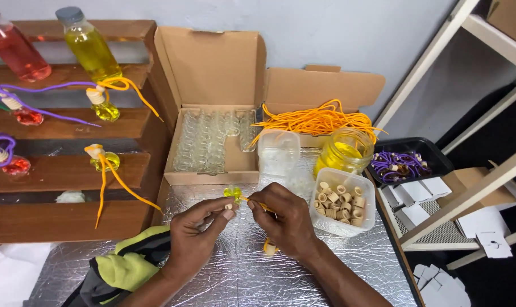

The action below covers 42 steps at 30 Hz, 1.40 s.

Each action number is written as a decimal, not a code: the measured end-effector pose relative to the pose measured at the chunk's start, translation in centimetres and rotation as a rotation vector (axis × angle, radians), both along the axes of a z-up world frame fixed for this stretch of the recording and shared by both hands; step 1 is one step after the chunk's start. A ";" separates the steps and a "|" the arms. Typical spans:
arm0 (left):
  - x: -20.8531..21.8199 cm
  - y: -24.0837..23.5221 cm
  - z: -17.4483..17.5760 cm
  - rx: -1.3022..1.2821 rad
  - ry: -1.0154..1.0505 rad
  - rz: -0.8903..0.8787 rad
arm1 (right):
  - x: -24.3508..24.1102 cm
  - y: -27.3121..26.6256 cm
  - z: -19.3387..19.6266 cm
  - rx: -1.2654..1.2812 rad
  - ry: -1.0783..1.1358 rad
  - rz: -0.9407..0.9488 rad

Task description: The person is assembling small perfume bottles by threading a yellow cord through a wooden cap and then placing the cap onto the bottle.

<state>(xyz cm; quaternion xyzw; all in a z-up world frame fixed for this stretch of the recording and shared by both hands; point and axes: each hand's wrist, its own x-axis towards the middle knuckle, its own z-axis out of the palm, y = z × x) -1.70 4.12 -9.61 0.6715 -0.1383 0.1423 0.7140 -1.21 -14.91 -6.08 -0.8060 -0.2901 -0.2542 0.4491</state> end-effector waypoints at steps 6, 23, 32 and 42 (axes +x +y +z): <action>0.8 0.5 -1.4 -0.176 0.078 -0.208 | 0.4 0.7 -0.7 -0.019 -0.050 0.055; 1.4 1.1 -3.2 -0.263 0.259 -0.270 | 0.3 0.9 -0.6 -0.118 0.023 0.149; 1.5 1.0 -3.7 -0.286 0.316 -0.269 | 0.3 1.0 -0.5 -0.137 0.044 0.154; 1.7 0.5 -5.7 -0.315 0.191 -0.259 | 0.4 0.9 -0.8 -0.180 0.142 0.195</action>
